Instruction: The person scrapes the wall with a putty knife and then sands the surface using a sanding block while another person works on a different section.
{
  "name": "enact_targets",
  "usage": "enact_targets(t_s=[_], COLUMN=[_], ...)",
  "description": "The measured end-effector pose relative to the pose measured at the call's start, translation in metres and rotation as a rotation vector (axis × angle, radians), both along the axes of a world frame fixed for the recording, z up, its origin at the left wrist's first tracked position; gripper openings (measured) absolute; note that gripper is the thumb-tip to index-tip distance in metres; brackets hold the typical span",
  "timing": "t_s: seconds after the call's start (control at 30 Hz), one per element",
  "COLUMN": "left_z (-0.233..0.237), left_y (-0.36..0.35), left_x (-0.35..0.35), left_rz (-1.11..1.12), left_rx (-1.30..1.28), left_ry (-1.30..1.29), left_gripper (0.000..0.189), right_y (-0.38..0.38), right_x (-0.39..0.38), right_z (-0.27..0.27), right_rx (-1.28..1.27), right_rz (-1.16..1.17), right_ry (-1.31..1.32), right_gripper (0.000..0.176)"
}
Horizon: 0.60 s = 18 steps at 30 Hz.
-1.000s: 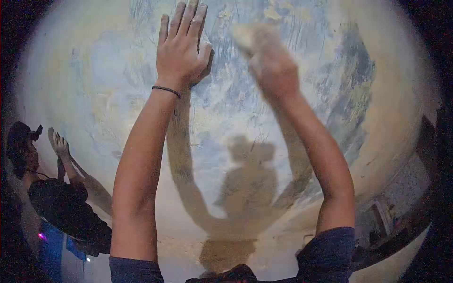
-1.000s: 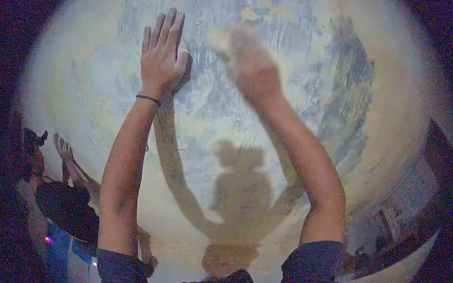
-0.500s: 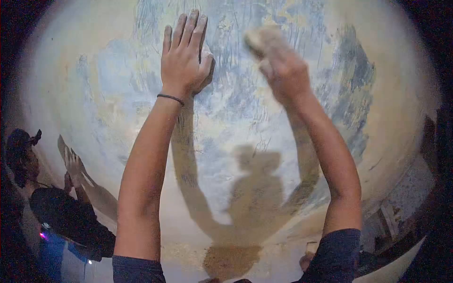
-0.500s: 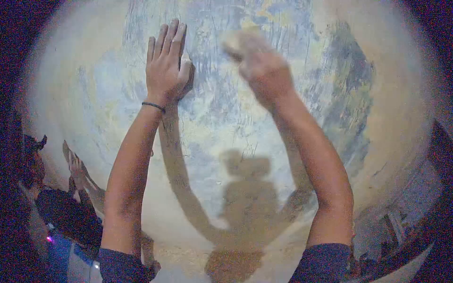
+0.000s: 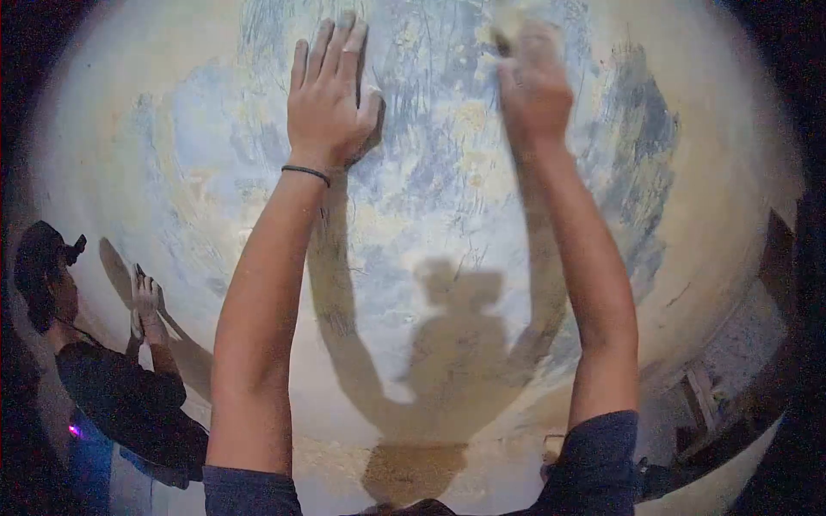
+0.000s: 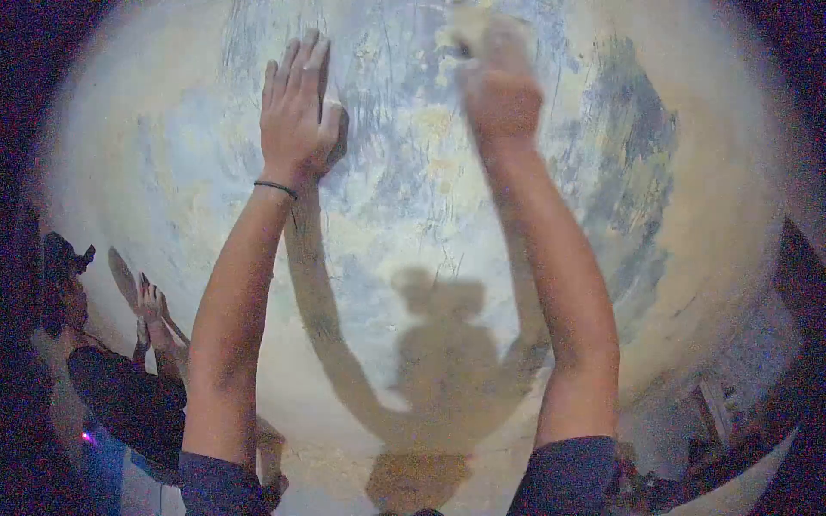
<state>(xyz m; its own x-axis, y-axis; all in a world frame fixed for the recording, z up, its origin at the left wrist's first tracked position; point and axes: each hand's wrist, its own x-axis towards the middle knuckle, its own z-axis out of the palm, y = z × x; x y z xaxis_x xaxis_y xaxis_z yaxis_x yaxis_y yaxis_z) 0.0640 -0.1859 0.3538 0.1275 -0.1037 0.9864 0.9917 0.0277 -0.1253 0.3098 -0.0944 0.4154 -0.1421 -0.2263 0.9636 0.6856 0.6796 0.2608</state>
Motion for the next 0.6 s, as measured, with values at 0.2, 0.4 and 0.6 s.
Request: enact_targets(t_s=[0.2,0.4,0.6], left_z=[-0.001,-0.002,-0.003], left_y=[-0.006,-0.01,-0.018], left_x=[-0.001,0.002,0.009], left_rz=[0.008,-0.039,-0.053], left_rx=[0.039,0.056,-0.029], left_ry=[-0.076,-0.077,-0.141], left_gripper=[0.076,0.075,0.078], right_y=[-0.001,-0.007,-0.01], right_x=[0.008,-0.016,-0.026], right_z=[0.007,-0.018,0.013], right_rx=[0.231,0.164,0.191], right_rz=[0.083,0.13,0.04], right_ry=[-0.528,-0.467,-0.436], right_gripper=[0.045,0.049,0.048])
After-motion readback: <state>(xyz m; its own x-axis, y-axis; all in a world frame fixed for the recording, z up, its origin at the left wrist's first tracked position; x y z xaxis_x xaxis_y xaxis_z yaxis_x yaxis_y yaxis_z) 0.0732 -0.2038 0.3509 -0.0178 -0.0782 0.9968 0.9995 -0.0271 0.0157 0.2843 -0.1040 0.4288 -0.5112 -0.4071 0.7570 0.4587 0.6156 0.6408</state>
